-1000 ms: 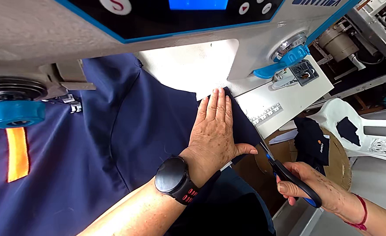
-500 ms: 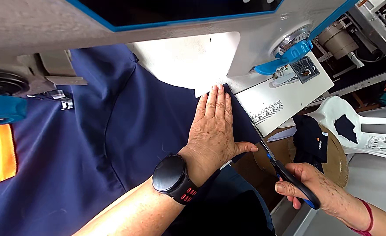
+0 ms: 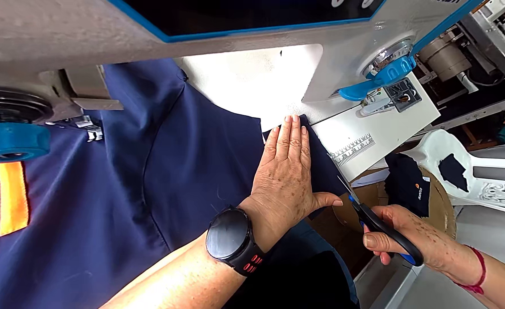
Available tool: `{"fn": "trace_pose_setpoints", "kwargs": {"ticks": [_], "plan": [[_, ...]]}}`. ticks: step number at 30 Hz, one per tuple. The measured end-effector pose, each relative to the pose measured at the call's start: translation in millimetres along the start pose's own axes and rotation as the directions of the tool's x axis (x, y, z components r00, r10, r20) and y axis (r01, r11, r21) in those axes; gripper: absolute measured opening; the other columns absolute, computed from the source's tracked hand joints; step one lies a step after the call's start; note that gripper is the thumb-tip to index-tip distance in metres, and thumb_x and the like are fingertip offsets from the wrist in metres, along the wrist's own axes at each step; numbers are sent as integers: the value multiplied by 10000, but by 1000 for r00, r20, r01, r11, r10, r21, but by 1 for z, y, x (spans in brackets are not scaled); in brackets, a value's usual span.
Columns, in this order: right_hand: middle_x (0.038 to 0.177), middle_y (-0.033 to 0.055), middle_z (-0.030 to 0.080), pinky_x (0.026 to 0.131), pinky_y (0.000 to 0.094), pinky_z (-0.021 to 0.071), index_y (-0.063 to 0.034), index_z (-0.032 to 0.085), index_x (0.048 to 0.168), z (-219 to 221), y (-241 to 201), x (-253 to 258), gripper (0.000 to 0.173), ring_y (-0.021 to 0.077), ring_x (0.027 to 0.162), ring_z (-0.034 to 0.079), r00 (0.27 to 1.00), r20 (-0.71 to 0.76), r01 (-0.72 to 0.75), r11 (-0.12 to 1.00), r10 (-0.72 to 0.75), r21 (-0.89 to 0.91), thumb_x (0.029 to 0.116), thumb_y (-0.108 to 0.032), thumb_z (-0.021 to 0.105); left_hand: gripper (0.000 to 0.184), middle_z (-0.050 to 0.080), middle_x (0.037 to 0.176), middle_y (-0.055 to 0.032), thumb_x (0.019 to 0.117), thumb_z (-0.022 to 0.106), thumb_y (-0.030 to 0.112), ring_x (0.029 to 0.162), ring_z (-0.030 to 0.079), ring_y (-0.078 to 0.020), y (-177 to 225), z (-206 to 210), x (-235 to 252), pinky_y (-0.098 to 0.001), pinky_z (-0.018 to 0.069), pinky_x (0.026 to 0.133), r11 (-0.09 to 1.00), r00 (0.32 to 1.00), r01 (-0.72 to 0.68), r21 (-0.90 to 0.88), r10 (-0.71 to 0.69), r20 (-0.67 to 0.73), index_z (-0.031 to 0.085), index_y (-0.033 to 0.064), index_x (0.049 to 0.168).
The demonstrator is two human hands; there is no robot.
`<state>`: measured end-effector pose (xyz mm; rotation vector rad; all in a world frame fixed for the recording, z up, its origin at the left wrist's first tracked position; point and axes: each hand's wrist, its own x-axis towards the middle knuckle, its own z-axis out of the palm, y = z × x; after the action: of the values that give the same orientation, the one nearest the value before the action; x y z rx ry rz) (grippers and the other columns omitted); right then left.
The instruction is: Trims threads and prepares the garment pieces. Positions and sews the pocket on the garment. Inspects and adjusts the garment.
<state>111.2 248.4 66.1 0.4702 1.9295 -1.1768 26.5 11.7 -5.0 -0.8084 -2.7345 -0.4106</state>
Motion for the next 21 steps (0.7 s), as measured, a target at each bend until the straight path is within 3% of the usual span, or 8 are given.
{"fn": "trace_pose_setpoints", "kwargs": {"ticks": [9,17,21], "plan": [[643,-79,669,509,183,546,-184,625,863,8,-2,2,529,48,539,663,997,-77,-14,1000,15,23,681,-625,855,1452,307,1570,-383,662,316,1002,1496,307,-482,1,-1,0,-558,209,1231,1000,1000,11,2,-11,6,370,-210,1459],[593,-59,660,466,193,542,-170,622,823,12,3,-4,389,61,485,649,996,-81,-28,994,37,109,756,-459,873,1447,327,1560,-383,661,321,1004,1485,327,-486,4,1,-3,-564,233,1224,1000,1000,6,3,-6,-15,389,-209,1449],[648,-62,681,513,205,562,-174,615,881,8,0,-2,552,72,542,678,999,-32,-28,997,30,70,682,-628,859,1435,361,1547,-374,668,302,1001,1471,361,-475,6,3,-5,-550,255,1218,1000,999,-6,9,6,-32,409,-206,1439]]}}
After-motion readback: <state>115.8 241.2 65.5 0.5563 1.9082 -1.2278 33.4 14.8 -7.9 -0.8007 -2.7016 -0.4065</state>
